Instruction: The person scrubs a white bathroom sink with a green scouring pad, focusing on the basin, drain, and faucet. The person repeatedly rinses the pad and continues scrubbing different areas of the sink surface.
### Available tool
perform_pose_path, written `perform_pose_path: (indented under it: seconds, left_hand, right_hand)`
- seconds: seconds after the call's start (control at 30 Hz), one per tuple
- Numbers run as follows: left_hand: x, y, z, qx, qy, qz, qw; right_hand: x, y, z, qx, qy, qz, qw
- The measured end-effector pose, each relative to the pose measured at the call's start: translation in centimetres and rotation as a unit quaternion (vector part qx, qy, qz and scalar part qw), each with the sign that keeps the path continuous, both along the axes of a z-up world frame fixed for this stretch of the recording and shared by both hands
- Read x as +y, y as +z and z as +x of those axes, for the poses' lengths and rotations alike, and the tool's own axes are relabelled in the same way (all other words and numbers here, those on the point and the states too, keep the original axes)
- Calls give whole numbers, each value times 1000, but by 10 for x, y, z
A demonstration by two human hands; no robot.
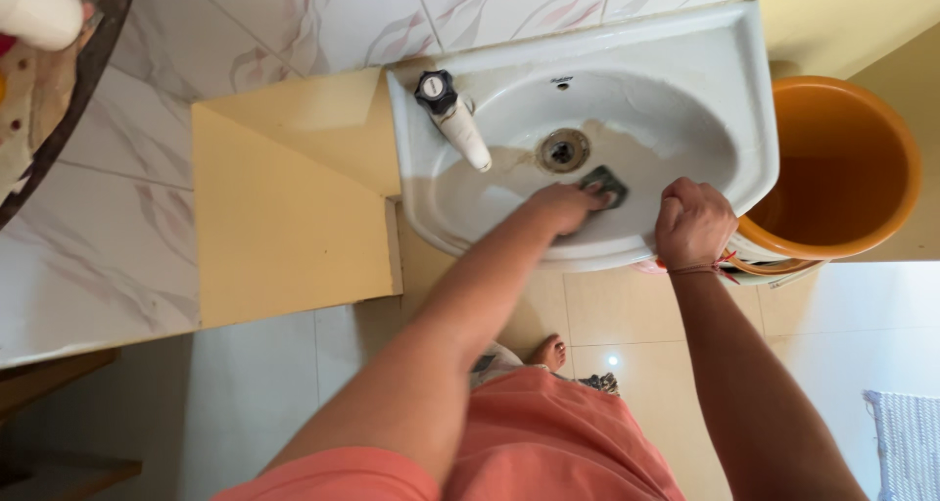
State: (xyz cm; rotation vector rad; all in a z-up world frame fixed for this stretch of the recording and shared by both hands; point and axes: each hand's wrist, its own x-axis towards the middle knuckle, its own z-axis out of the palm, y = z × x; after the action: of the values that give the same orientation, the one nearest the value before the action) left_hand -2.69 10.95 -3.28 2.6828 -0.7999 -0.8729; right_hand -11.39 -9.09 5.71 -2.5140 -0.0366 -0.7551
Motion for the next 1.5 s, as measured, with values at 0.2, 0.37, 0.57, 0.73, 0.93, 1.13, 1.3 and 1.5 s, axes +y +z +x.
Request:
perform_pose_path:
  seconds: [0.2, 0.37, 0.57, 0.73, 0.93, 1.13, 1.3, 1.5]
  left_hand:
    - [-51, -13, -3, -90, 35, -37, 995]
    - [47, -5, 2, -94, 61, 164, 980]
    - [132, 44, -16, -275, -71, 322, 903]
    - [140, 106, -50, -112, -39, 269, 956]
    - [166, 128, -65, -208, -153, 242, 935]
    - [143, 60, -33, -144, -71, 259, 952]
    - [120, -18, 28, -202, -6, 233, 951]
    - [105, -55, 42, -276, -15, 232, 933]
  right_hand:
    - [4, 0, 2, -4, -6, -3, 1000]
    - [-1, -4, -2, 1, -2, -12, 1000]
    - [-2, -8, -3, -12, 4, -14, 1000]
    - [-4, -9, -2, -7, 5, -22, 1000]
    - [-3, -7, -1, -3, 11, -28, 1000]
    - [-2, -5, -5, -2, 11, -34, 999]
    - [1, -1, -4, 10, 0, -18, 1000]
    - [0, -3, -4, -7, 18, -30, 999]
